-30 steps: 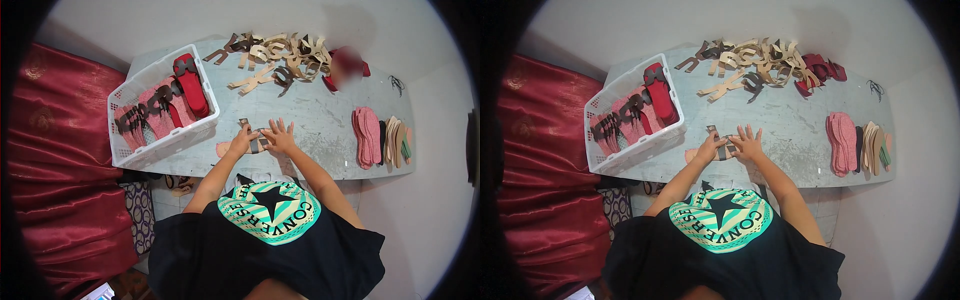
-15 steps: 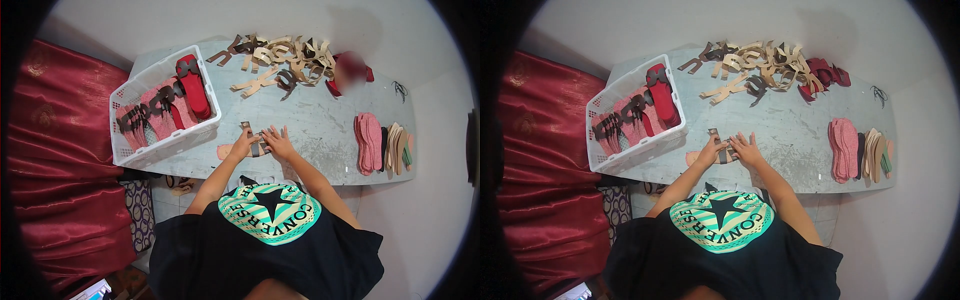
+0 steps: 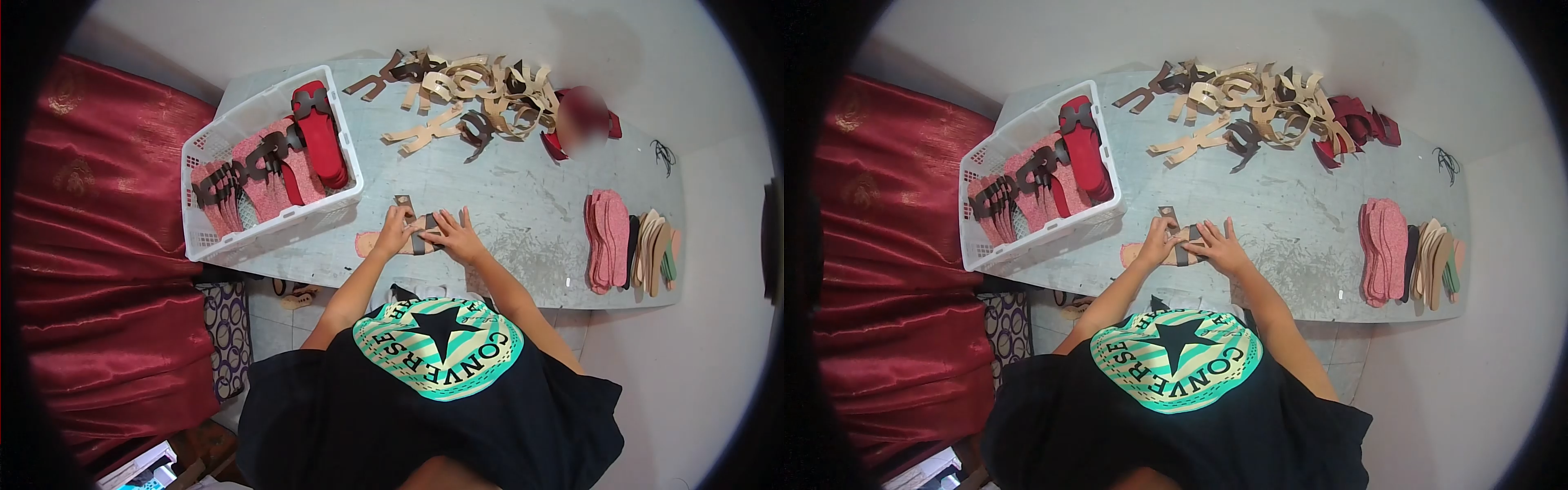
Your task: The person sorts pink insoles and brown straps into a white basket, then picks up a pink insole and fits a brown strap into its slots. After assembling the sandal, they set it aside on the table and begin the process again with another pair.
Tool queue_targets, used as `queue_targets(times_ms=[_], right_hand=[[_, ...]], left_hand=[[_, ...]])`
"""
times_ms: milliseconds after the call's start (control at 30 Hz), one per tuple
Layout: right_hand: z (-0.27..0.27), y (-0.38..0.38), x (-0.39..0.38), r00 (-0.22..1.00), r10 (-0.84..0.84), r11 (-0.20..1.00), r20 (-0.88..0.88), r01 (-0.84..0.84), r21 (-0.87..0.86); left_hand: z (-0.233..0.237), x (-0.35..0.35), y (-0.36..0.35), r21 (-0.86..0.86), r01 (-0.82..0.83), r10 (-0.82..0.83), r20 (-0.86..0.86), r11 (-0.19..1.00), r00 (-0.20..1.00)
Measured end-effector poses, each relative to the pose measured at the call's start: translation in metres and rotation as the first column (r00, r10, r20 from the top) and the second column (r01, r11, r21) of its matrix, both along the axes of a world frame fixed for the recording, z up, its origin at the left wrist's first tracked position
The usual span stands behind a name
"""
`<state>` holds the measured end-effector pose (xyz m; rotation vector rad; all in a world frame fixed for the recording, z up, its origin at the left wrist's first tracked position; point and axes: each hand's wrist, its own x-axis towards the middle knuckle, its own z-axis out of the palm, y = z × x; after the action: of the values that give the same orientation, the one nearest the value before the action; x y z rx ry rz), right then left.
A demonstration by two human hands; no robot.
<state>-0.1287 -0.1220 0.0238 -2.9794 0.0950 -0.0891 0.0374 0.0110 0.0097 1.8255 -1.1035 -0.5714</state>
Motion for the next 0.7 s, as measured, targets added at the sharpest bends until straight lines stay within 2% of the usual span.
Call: queue_targets(times_ms=[33,67,267,333,533,700], right_hand=[[0.002,0.001,0.0,1.0,0.02,0.999,-0.005,-0.019,0.048],[0.002,0.001,0.001,0.999,0.039,0.995,-0.009,-0.038,0.096],[-0.004,0.001,0.0,0.997,0.059,0.988,0.053,-0.066,0.137],[-0.006,0.001,0.0,0.997,0.06,0.99,0.052,-0.065,0.122],[-0.004,0.001,-0.001,0.997,0.057,0.988,0.06,-0.065,0.14],[-0.005,0.001,-0.001,0.997,0.053,0.988,0.057,-0.06,0.142]], left_hand=[[0.0,0.0,0.0,0.048,-0.023,0.026,-0.07,0.999,0.997],[0.0,0.001,-0.001,0.051,-0.02,0.024,-0.07,0.998,0.997],[-0.018,0.002,0.001,0.03,-0.035,0.036,-0.022,0.999,0.999],[-0.029,0.002,0.0,-0.02,-0.164,0.16,-0.121,0.986,0.98],[-0.02,0.003,-0.002,0.074,-0.214,0.226,-0.223,0.974,0.948],[-0.02,0.009,-0.004,0.055,-0.274,0.277,-0.315,0.96,0.908]])
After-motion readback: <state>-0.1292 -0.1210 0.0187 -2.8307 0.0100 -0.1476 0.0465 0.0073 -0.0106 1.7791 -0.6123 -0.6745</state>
